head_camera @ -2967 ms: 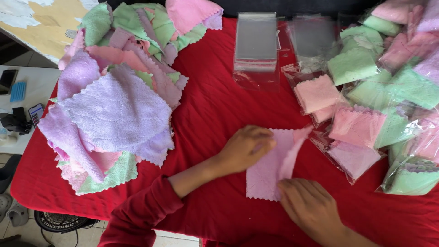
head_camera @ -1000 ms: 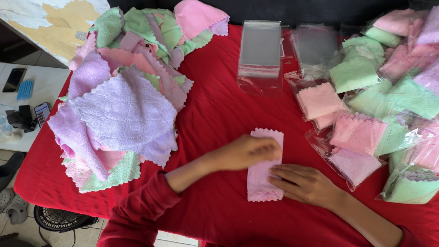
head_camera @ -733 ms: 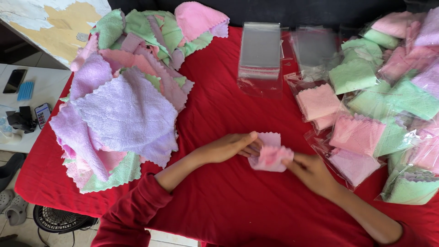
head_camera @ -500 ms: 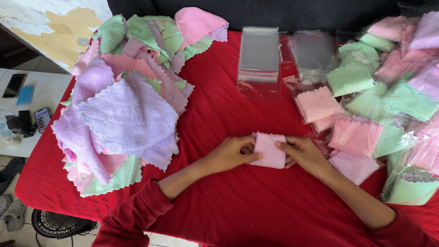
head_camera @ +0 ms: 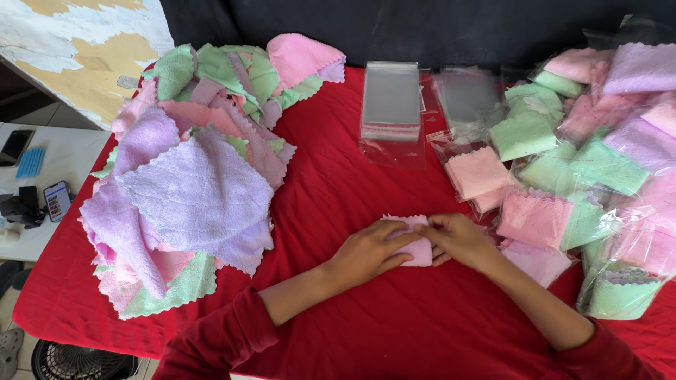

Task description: The person folds pastel-colored cloths and places each folded cloth into a clear plastic bag. The person repeats this process for multiple cloths, stacking the packaged items on the table.

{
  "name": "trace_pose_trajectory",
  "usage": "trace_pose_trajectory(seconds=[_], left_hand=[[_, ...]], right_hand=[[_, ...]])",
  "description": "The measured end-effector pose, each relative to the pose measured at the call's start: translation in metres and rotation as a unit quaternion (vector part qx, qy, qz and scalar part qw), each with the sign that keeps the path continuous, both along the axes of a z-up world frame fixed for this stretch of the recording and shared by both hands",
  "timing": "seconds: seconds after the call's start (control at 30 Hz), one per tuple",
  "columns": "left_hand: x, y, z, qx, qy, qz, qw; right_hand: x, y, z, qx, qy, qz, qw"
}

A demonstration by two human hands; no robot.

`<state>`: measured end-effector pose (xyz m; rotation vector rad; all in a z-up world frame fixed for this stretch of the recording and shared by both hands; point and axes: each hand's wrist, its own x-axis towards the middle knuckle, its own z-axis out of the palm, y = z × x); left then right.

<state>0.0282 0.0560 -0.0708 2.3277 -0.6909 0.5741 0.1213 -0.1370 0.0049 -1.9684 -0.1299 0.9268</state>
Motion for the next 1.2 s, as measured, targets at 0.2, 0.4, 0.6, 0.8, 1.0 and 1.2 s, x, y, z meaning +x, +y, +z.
trace_pose_trajectory(seconds=[0.2, 0.4, 0.6, 0.8, 1.0, 1.2], left_hand=[[-0.003, 0.005, 0.035, -0.003, 0.054, -0.047, 0.997], [-0.006, 0.007, 0.054, -0.039, 0.161, -0.043, 0.985], [-0.002, 0.007, 0.021, -0.119, 0.165, -0.028, 0.979], [-0.001, 0.007, 0.010, -0.151, 0.133, -0.055, 0.978], [-0.001, 0.013, 0.029, -0.262, 0.214, -0.102, 0.935], [0.009, 0.025, 0.045, -0.457, 0.359, -0.109, 0.807]], right_hand=[[0.083, 0.002, 0.011, -0.105, -0.566, -0.001, 0.818], [0.248, 0.017, -0.050, -0.329, -0.546, -0.029, 0.770], [0.291, 0.009, -0.100, -0.310, -0.471, -0.082, 0.822], [0.239, 0.014, -0.028, -0.009, -0.600, -0.153, 0.785], [0.130, 0.007, 0.012, 0.008, -0.734, 0.002, 0.679], [-0.012, -0.009, -0.021, -0.045, -0.827, 0.261, 0.496]])
